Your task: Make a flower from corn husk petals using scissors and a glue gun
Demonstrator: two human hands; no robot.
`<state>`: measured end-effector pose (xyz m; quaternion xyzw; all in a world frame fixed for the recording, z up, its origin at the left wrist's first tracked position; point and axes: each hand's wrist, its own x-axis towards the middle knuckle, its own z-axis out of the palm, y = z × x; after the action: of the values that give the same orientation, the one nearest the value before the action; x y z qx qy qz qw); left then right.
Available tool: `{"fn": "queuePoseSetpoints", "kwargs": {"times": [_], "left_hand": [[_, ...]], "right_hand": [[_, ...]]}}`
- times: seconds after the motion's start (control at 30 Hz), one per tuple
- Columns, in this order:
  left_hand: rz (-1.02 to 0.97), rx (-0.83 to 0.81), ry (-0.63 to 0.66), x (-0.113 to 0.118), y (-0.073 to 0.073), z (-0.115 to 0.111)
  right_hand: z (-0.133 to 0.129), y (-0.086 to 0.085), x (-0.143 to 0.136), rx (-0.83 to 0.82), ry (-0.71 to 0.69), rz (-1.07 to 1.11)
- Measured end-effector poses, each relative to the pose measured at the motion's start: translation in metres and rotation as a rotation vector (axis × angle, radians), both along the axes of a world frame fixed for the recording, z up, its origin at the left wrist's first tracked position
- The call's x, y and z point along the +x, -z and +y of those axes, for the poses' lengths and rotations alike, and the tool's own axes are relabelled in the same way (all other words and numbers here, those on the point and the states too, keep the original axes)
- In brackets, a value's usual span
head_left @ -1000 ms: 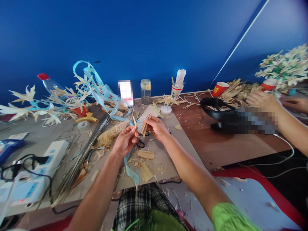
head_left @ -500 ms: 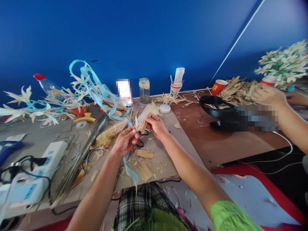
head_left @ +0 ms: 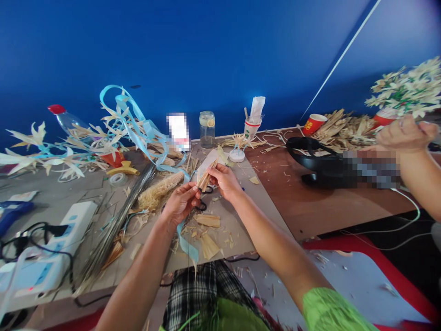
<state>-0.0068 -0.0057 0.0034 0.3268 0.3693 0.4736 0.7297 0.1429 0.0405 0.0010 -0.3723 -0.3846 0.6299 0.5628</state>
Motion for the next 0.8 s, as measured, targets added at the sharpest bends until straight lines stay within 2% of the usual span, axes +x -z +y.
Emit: {"fn": "queuePoseSetpoints", "kwargs": {"times": [0.17, 0.3, 0.43, 0.7, 0.8], "left_hand": [[-0.02, 0.029, -0.043, -0.001, 0.0, 0.001], [-0.104, 0.028, -0.12, -0.004, 0.0, 0.003], [-0.184, 0.017, -0.133, -0.004, -0.002, 0.002], [0.053, 0.062, -0.191, 0.007, 0.001, -0.002], [0.072, 0.062, -0.239, 0.007, 0.002, 0.0]], "right_hand": [[0.001, -0.001, 0.003, -0.002, 0.011, 0.009], [0.003, -0.001, 0.006, 0.002, 0.047, 0.038], [0.002, 0.001, 0.001, -0.006, 0.027, 0.028], [-0.007, 0.0, -0.011, -0.01, -0.03, 0.051], [-0.008, 0.001, -0.011, 0.003, -0.056, 0.015]]}}
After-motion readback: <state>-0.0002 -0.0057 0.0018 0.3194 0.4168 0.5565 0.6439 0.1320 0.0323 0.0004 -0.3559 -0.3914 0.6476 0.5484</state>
